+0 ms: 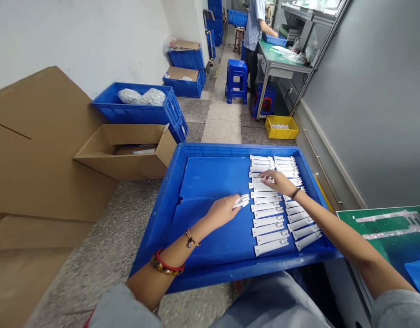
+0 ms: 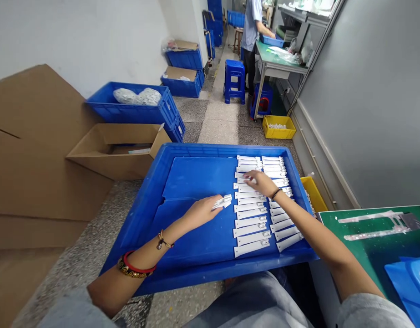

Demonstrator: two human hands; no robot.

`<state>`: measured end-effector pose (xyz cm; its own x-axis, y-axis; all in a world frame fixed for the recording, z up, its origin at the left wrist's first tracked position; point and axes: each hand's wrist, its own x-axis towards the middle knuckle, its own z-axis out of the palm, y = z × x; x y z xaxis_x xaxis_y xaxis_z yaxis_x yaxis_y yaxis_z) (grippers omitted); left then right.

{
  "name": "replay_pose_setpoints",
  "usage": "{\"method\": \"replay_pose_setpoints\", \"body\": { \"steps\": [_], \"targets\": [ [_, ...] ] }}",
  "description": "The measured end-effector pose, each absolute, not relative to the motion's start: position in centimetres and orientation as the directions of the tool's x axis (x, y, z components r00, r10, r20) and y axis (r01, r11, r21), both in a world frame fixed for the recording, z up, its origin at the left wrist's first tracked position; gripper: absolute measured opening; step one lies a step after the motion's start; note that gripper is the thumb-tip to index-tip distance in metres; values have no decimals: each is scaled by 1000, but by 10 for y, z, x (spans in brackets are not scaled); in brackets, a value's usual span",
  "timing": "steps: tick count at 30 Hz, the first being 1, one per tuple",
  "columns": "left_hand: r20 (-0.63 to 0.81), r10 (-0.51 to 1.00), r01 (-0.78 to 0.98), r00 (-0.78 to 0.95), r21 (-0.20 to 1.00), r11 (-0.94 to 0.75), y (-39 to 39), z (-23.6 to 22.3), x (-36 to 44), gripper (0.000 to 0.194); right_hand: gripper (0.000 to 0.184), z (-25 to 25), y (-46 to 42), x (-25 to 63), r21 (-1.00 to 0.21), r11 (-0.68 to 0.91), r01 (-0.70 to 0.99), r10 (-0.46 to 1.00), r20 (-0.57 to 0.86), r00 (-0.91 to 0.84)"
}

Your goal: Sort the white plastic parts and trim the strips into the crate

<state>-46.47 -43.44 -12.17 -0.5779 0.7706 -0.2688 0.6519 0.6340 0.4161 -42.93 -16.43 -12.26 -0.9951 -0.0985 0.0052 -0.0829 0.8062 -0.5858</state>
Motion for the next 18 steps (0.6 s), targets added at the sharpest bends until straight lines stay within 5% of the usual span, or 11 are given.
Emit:
{"method": "replay_pose_setpoints", "body": {
  "steps": [3,7,13,18],
  "targets": [
    [-206,793,625,-574,516,586,-437,-118,-469,20,40,-132,-197,-421,-870,489,-61,-281,-91,-955],
    [-88,785,693,-613,416,588,-440,-115,-478,24,35,-149,-223,-436,-946,317,-71,-289,-25,-957],
    [132,702,689,-699,386,613,-433,-125,-541,23,22,-158,-235,-512,-874,470,-119,-13,128,-992],
    [144,640,637,-755,393,663,-427,-144,-595,54,24,-160,-231,-554,-798,602,-19,168,150,-974]
  ]
}}
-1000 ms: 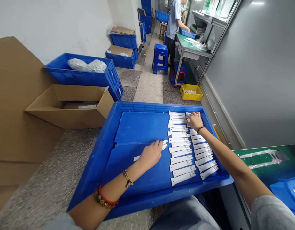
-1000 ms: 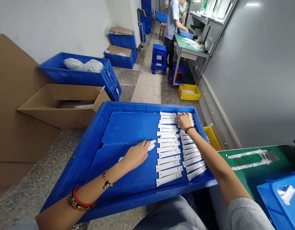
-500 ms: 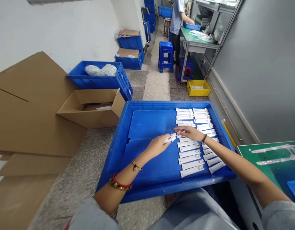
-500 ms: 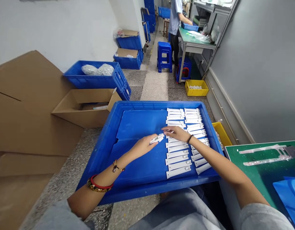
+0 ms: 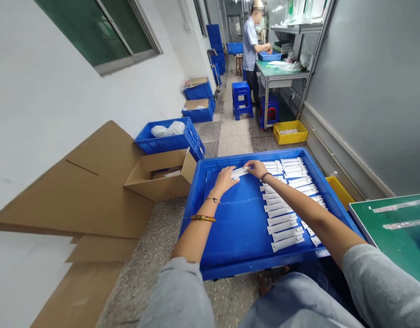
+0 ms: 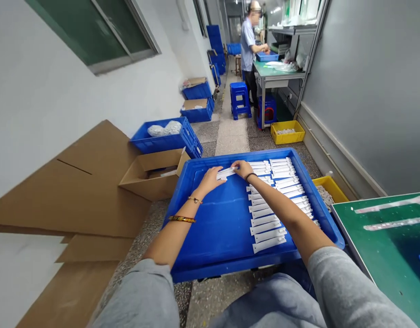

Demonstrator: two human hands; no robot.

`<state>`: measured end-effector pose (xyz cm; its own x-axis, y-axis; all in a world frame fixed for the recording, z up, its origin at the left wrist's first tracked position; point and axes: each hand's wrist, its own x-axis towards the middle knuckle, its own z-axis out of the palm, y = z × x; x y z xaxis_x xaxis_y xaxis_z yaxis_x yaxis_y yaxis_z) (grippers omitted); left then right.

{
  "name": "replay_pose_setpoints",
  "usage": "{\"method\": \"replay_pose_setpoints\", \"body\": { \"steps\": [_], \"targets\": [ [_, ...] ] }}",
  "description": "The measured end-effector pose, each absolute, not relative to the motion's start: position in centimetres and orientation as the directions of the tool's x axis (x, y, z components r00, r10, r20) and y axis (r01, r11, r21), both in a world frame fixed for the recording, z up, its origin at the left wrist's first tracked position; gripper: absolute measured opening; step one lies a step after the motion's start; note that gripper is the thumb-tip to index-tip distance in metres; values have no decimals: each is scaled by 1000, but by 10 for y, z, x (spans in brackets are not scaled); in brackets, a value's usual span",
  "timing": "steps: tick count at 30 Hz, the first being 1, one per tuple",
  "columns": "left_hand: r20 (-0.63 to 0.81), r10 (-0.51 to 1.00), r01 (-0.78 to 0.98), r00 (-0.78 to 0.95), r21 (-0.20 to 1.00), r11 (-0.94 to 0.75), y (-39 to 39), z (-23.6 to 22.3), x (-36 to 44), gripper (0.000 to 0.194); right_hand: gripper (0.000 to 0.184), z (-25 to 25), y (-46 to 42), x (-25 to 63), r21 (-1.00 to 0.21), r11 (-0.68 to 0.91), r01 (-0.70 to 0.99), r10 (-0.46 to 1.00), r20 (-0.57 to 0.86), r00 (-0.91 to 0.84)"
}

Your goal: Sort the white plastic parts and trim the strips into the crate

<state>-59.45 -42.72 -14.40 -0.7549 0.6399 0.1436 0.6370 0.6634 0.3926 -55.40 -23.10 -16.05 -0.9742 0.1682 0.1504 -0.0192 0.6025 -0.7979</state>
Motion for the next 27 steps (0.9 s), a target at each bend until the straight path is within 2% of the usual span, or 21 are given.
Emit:
{"method": "replay_pose_setpoints", "body": {
  "steps": [2,7,10,14,19,27],
  "targets": [
    [156,595,603,-789,383,700,-433,-152,-602,52,24,-164,-227,-558,-755,656,22,223,165,-961],
    [180,591,608,-787,389,692,-451,-162,-605,29,30,-172,-220,-559,-658,749,83,313,241,-919],
    [188,612,628,-768,407,663,-457,-162,-607,23,27,-175,-218,-558,-618,781,89,320,273,-907],
    [183,633,639,-752,437,633,-455,-160,-612,4,21,-175,-215,-557,-584,807,84,301,286,-910],
    [241,541,583,-806,481,655,-439,-163,-627,15,18,-170,-207,-552,-564,818,116,317,273,-908],
    [111,596,519,-796,632,575,-424,-169,-667,16,15,-165,-199,-540,-519,849,102,255,232,-939]
  ]
}}
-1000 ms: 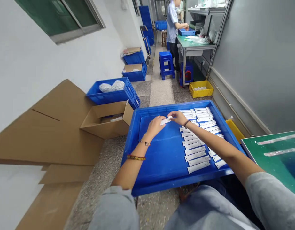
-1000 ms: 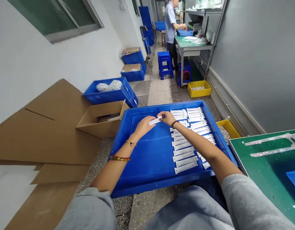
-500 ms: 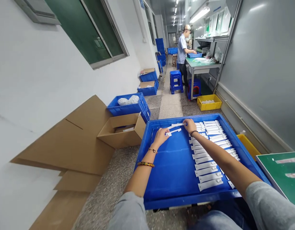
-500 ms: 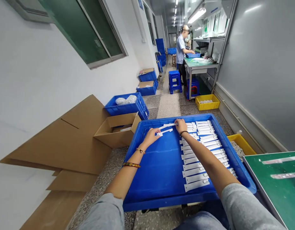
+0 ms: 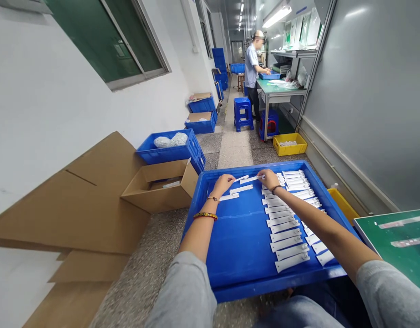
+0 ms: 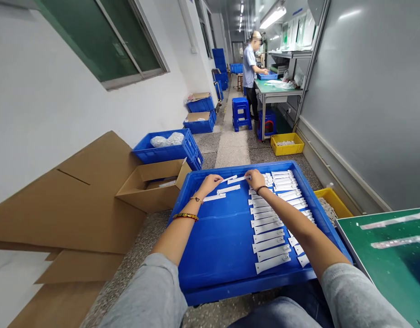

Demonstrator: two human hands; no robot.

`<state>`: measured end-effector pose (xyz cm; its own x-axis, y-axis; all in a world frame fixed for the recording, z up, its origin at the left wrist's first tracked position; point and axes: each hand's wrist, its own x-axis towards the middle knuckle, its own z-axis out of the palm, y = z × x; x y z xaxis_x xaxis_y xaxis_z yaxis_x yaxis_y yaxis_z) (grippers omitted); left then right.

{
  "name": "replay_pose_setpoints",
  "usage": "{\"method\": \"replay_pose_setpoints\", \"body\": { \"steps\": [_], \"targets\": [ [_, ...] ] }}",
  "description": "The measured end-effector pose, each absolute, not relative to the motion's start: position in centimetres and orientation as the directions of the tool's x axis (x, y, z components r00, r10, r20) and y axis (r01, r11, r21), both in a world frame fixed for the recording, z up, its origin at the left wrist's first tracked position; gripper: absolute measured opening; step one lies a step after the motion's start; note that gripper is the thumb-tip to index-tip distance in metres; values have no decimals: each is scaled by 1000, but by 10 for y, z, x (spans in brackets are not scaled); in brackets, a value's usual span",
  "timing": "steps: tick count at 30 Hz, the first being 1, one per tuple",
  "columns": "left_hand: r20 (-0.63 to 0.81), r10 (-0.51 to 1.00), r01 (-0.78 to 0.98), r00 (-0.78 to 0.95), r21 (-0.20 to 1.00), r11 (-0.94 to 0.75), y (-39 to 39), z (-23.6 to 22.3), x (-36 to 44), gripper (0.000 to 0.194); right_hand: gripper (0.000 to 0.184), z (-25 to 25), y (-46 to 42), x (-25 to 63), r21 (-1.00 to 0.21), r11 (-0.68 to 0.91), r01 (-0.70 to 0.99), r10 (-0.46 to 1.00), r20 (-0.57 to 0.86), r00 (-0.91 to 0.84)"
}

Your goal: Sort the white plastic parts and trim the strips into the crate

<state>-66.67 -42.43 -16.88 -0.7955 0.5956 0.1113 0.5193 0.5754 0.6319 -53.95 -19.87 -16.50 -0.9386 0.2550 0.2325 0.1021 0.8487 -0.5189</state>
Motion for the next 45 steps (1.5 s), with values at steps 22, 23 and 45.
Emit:
{"method": "replay_pose_setpoints", "body": {
  "steps": [22,23,45],
  "targets": [
    [146,529,470,-836,689,551,-416,-191,-655,23,18,-170,-205,-567,-419,907,-45,14,136,-991],
    [142,536,470,-832,693,547,-419,-189,-657,24,19,-169,-202,-567,-410,911,-41,17,136,-991],
    [22,771,627,-637,597,501,-465,-170,-607,12,15,-157,-217,-539,-361,898,-253,-226,117,-967]
  ]
}}
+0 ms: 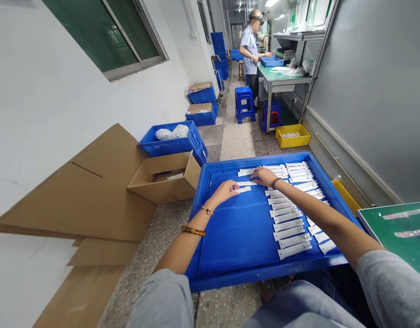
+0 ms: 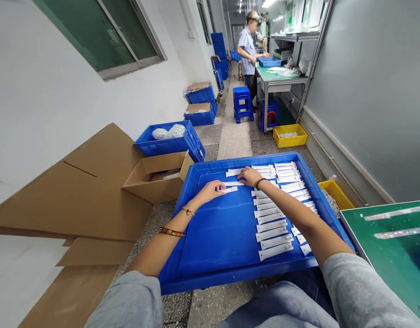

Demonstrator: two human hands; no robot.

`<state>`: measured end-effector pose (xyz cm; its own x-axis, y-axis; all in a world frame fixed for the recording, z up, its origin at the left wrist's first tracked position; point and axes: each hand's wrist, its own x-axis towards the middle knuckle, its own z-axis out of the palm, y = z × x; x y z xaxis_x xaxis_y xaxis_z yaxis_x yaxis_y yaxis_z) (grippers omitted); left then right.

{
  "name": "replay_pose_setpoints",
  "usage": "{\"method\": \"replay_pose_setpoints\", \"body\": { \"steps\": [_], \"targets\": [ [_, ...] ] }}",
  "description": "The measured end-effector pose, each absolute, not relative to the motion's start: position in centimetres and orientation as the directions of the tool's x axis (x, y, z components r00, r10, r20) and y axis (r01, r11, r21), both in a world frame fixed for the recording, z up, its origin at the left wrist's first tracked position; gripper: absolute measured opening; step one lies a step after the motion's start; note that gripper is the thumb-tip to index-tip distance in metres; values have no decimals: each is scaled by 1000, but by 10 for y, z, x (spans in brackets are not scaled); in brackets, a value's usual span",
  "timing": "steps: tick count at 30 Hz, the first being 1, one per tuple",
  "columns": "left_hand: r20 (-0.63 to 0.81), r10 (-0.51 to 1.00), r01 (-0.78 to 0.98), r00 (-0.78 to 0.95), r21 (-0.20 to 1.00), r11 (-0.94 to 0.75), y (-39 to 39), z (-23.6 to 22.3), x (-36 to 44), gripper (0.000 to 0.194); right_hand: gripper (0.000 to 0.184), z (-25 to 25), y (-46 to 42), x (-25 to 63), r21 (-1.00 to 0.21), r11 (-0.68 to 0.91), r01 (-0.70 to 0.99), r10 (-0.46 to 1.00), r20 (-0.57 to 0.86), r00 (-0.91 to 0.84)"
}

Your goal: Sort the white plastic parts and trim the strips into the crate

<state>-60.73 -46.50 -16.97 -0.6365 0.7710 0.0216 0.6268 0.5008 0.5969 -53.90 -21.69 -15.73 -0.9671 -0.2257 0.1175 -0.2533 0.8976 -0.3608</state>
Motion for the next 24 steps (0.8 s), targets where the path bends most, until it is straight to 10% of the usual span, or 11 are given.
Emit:
{"method": "replay_pose_setpoints", "body": {
  "steps": [24],
  "targets": [
    [138,709,614,-691,629,476,-395,-189,-618,34,27,-158,-213,-551,-348,933,89,154,165,-974]
  ]
}}
